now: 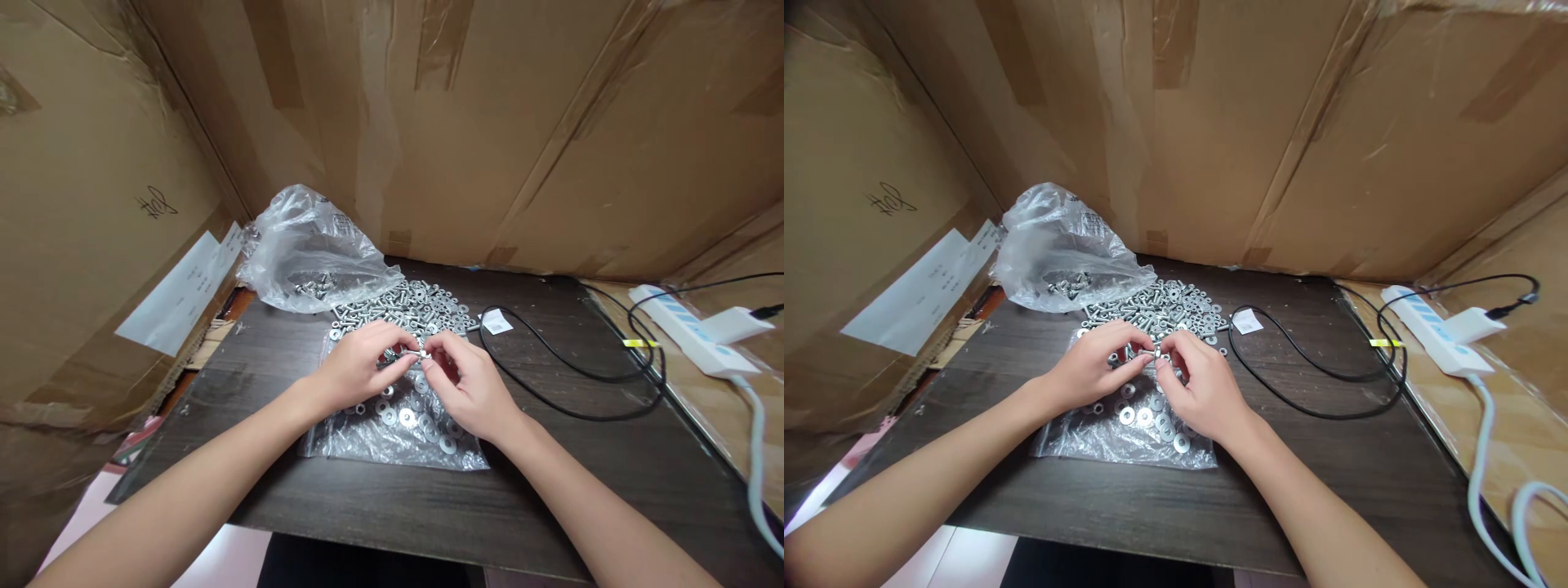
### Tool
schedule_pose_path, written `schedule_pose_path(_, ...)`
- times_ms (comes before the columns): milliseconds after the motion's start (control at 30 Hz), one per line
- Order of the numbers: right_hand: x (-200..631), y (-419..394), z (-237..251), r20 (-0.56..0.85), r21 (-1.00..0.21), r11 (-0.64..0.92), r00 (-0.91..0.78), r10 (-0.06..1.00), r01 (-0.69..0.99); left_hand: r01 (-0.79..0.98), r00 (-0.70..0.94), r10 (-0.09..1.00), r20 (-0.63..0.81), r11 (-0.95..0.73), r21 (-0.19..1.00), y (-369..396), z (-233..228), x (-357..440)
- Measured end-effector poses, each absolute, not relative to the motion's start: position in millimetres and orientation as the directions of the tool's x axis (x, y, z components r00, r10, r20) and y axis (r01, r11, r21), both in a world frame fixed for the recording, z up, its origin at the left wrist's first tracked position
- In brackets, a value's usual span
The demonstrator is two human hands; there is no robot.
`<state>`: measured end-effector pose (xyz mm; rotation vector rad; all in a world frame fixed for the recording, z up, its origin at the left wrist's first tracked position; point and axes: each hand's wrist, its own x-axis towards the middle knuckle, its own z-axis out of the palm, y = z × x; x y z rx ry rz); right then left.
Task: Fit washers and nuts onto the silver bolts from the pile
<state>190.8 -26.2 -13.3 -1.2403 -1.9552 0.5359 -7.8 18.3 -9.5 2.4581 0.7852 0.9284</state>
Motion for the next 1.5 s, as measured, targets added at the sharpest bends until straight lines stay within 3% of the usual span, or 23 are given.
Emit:
schedule_pose_path(367,190,-28,-11,0.360,-0.673,0.457,-0.282,0.889,0.582,0.345,0.638,0.543,0.546,-0.835,0.428,17,-8,-7)
schedule_pose_path(733,189,-29,-7,0.460,-0.657,0.533,-0.277,0.844,0.533,0.273,0.619,0.508,0.599,-0.855,0.442,12,-3,-5)
schedule_pose_path(1000,188,-29,-9,0.439,-0.696,0.545,-0.324,0.838,0.468,0.196,0.580,0.502,0.642,-0.851,0.488,8,-2,-2)
schedule_pose_path(1300,186,-33,-14,0.290,-0.807,0.384,-0.264,0.920,0.448,0.240,0.634,0.384,0.672,-0.923,0.301,4,-3,-2)
schedule_pose_path(1400,187,-33,-9,0.327,-0.785,0.418,-0.267,0.907,0.458,0.228,0.607,0.455,0.652,-0.885,0.406,3,-2,-1)
schedule_pose_path(1500,189,-34,-4,0.420,-0.701,0.530,-0.325,0.847,0.477,0.216,0.522,0.673,0.524,-0.699,0.682,3,0,0)
